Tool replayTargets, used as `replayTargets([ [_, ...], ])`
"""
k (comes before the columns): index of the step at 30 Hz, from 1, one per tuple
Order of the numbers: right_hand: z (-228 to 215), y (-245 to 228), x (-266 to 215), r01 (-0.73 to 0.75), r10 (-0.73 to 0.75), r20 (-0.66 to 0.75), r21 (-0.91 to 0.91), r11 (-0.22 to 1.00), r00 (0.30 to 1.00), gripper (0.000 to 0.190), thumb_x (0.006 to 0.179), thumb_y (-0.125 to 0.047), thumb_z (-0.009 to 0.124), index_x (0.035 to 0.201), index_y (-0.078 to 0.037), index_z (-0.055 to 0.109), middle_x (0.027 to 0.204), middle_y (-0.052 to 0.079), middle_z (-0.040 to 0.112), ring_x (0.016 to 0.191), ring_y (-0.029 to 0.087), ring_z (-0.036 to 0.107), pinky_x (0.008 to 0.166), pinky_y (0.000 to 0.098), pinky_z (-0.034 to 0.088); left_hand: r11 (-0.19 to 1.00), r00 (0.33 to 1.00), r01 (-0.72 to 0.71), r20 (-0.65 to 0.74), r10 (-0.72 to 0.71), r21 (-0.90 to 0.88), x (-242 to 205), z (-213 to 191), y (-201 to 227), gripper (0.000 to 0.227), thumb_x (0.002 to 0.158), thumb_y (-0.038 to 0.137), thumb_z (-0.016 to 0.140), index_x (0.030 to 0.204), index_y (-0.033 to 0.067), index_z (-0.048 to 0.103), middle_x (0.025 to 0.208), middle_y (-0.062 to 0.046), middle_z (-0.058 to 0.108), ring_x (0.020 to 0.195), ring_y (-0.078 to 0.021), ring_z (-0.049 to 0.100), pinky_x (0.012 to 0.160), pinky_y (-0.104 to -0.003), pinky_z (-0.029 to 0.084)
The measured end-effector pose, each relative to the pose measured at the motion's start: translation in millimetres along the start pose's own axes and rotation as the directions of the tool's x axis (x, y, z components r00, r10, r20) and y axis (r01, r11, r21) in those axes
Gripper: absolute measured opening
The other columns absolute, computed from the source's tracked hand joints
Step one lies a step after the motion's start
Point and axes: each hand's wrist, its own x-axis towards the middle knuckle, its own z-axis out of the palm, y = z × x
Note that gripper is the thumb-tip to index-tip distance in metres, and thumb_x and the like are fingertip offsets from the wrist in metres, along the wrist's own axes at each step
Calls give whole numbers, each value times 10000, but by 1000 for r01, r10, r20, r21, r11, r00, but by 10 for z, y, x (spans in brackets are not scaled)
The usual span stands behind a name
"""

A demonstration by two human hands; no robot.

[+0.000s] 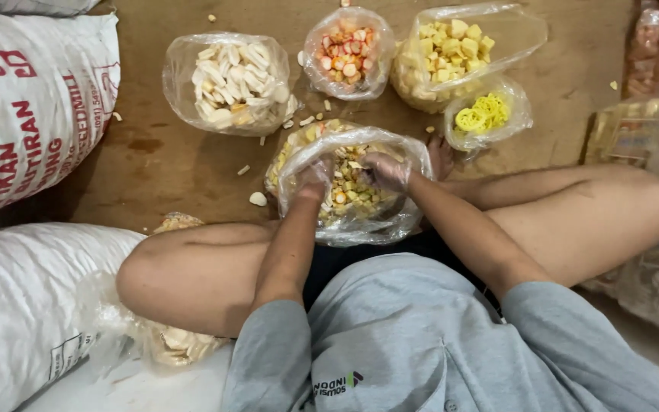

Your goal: The person sits cross-legged on the floor and uses gloved hands to mix various snack items inside a large plastic bag. They repeatedly lift and turn the contents to combine different shapes and colors of snacks.

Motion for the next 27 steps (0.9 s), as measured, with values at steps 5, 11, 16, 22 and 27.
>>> replayTargets([
  [5, -157, -68, -71, -173, 40, 238, 573, 801, 971, 161, 810, -227, 607, 890, -112, 527, 768, 79, 482, 645, 249, 571, 489, 335, 372, 963, 1000, -6, -20, 1, -270, -181, -184, 270, 341, 856, 321, 551, 1072, 114, 716, 957, -150, 714, 1024, -345, 687, 842, -491, 542],
  [11, -290, -312, 56, -254, -5, 376, 636, 728, 927, 240, 807, -234, 652, 1000, -156, 532, 877, 121, 561, 603, 250, 604, 459, 293, 371, 477, 997, 74, 67, -30, -876, -746, -1145, 1108, 197, 782, 231, 678, 878, 60, 665, 649, -26, 503, 574, -147, 518, 445, -239, 392],
  [16, -528, -940, -327, -187, -278, 474, 720, 668, 836, 134, 754, -206, 583, 794, -105, 505, 706, 68, 516, 568, 141, 514, 448, 209, 349, 233, 989, 142, 149, 16, -962, -859, -1222, 961, 165, 816, 247, 675, 855, 153, 545, 633, 2, 478, 555, -132, 493, 471, -255, 359],
  [22, -964, -1093, -321, -16, -474, 414, 767, 642, 777, 179, 854, -263, 548, 793, -112, 474, 725, 88, 518, 555, 91, 467, 415, 174, 326, -67, 998, 1, -3, 65, -998, -859, -1349, 1210, 260, 835, 273, 682, 998, 139, 530, 804, -40, 602, 708, -153, 646, 596, -242, 513],
  [27, -1324, -1416, -694, 28, -484, 198, 907, 421, 853, 182, 868, -222, 569, 817, -49, 546, 764, 128, 549, 617, 156, 556, 474, 218, 473, -27, 997, -58, -59, 57, -998, -856, -1749, 1786, 180, 869, 308, 651, 959, 169, 580, 775, -58, 629, 676, -165, 672, 629, -254, 536],
])
